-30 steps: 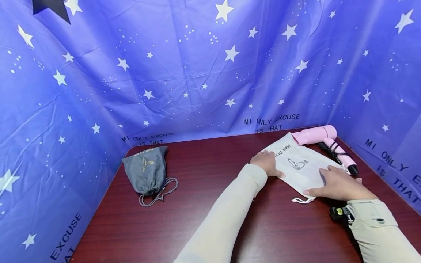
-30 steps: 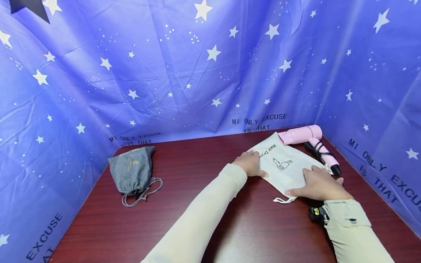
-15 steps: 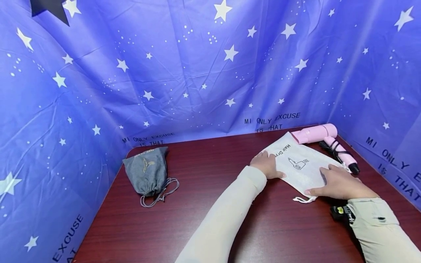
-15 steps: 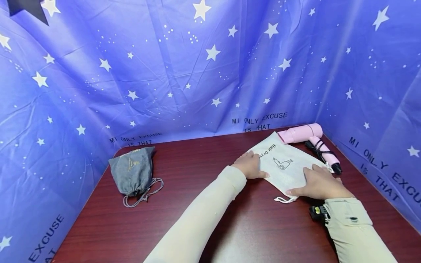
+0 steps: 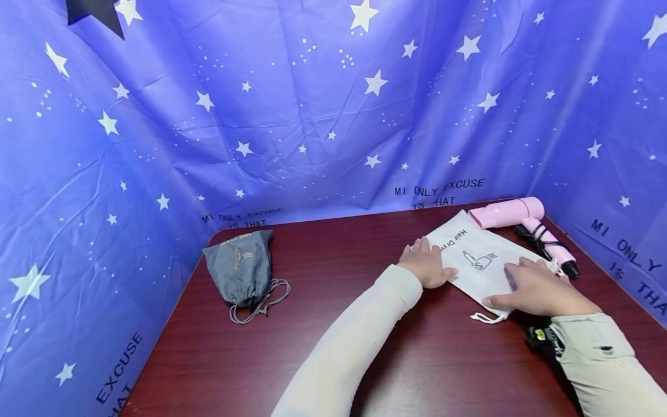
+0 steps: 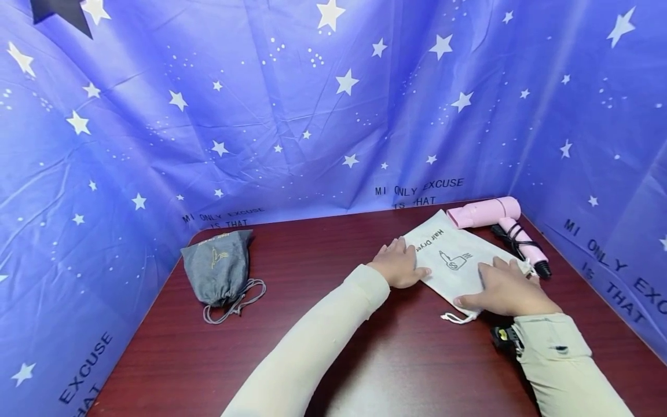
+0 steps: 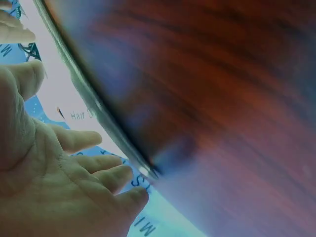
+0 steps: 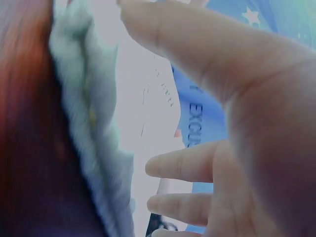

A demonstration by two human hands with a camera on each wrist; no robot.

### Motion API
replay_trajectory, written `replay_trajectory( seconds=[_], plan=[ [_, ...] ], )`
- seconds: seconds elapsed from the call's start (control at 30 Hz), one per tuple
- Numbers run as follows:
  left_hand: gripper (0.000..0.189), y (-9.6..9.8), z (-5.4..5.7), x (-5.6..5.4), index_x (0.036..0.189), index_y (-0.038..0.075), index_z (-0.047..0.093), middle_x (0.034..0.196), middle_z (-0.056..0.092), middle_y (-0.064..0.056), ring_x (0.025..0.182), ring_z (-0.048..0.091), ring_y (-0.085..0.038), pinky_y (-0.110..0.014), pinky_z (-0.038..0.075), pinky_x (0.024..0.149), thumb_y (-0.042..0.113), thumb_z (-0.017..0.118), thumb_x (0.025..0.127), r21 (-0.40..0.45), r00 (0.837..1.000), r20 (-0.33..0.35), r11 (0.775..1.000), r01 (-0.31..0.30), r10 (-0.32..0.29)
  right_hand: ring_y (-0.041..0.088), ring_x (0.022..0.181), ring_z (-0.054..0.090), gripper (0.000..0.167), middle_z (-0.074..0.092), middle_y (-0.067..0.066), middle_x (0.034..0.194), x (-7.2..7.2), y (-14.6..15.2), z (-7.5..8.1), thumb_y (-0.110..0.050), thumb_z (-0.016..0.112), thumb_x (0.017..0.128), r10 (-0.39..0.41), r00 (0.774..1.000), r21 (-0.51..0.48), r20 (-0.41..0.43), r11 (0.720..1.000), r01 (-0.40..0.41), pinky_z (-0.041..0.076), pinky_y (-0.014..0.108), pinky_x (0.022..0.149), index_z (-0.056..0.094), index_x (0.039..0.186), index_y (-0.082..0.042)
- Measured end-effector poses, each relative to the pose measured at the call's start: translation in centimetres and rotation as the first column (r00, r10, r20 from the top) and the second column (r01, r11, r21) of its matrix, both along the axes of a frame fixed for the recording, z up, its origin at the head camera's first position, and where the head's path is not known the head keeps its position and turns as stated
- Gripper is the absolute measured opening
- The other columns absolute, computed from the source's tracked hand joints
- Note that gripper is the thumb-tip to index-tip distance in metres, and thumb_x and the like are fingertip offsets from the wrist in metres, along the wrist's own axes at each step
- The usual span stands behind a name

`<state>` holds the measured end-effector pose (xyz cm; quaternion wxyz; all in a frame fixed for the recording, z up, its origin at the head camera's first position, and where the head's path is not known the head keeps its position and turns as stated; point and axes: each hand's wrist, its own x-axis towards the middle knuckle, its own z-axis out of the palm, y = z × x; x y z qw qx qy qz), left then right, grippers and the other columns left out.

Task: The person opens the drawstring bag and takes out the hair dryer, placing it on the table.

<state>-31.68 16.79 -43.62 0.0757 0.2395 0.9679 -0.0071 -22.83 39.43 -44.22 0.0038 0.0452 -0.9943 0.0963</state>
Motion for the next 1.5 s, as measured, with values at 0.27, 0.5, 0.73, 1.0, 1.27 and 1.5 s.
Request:
replay_trajectory(
  seconds=[0.27,0.5,0.73,1.0,1.27,1.5],
  plan=[
    [0.083,-2.7,0.0,-0.5,0.164,0.025,0.029,0.172,0.021,-0.003,0.159,0.021,-0.019,-0.034,0.021,0.127,0.075,0.038,0.099,-0.060,0.999,-0.042,0.998,-0.015,0.012,0.077,0.134,0.020,0.106,0.030,0.049,0.148,-1.3,-3.0,1.0,-0.077,0.076,0.073,-0.002,0.999,-0.041,0.048,0.999,0.004,0.018,0.095,0.089,0.057,0.137,0.005],
    [0.083,-5.1,0.1,-0.4,0.163,0.021,0.033,0.171,0.024,-0.007,0.158,0.026,-0.022,-0.037,0.025,0.126,0.074,0.039,0.099,-0.086,0.998,-0.068,0.996,-0.024,0.018,0.073,0.136,0.025,0.113,0.033,0.045,0.151,-2.3,-5.2,1.0,-0.079,0.075,0.072,0.056,0.996,-0.053,0.063,0.997,-0.053,0.018,0.095,0.090,0.053,0.144,0.005],
    [0.080,-6.8,0.2,-0.5,0.162,0.021,0.034,0.171,0.025,-0.009,0.157,0.028,-0.024,-0.039,0.026,0.126,0.072,0.038,0.101,-0.094,0.996,-0.087,0.995,-0.016,0.008,0.066,0.138,0.033,0.111,0.037,0.042,0.151,-2.8,-7.6,1.4,-0.079,0.074,0.074,0.101,0.995,-0.039,0.026,0.994,-0.100,0.022,0.092,0.094,0.052,0.145,0.003],
    [0.081,-9.6,0.6,-1.3,0.163,0.017,0.032,0.171,0.023,-0.014,0.158,0.026,-0.028,-0.043,0.024,0.127,0.069,0.040,0.102,-0.016,0.998,-0.057,1.000,-0.025,0.024,0.054,0.142,0.039,0.113,0.042,0.037,0.152,-3.5,-10.6,1.5,-0.077,0.073,0.077,0.140,0.990,-0.020,-0.020,0.990,-0.141,0.023,0.089,0.098,0.045,0.150,0.005],
    [0.082,-12.0,0.5,-1.7,0.163,0.014,0.030,0.171,0.022,-0.018,0.158,0.024,-0.032,-0.046,0.024,0.127,0.068,0.040,0.103,0.025,0.999,-0.031,0.999,-0.031,0.032,0.053,0.140,0.043,0.105,0.045,0.036,0.151,-3.9,-12.8,1.5,-0.069,0.075,0.081,0.168,0.984,-0.010,-0.057,0.986,-0.168,0.024,0.086,0.103,0.045,0.151,0.003],
    [0.082,-13.8,0.5,-1.8,0.164,0.014,0.028,0.171,0.020,-0.018,0.159,0.021,-0.031,-0.047,0.022,0.128,0.068,0.039,0.103,0.022,0.998,-0.024,0.998,-0.057,0.058,0.050,0.135,0.051,0.095,0.053,0.030,0.146,-4.3,-15.0,1.5,-0.063,0.076,0.084,0.214,0.968,-0.009,-0.127,0.976,-0.217,0.028,0.083,0.104,0.050,0.148,0.002]
  ],
)
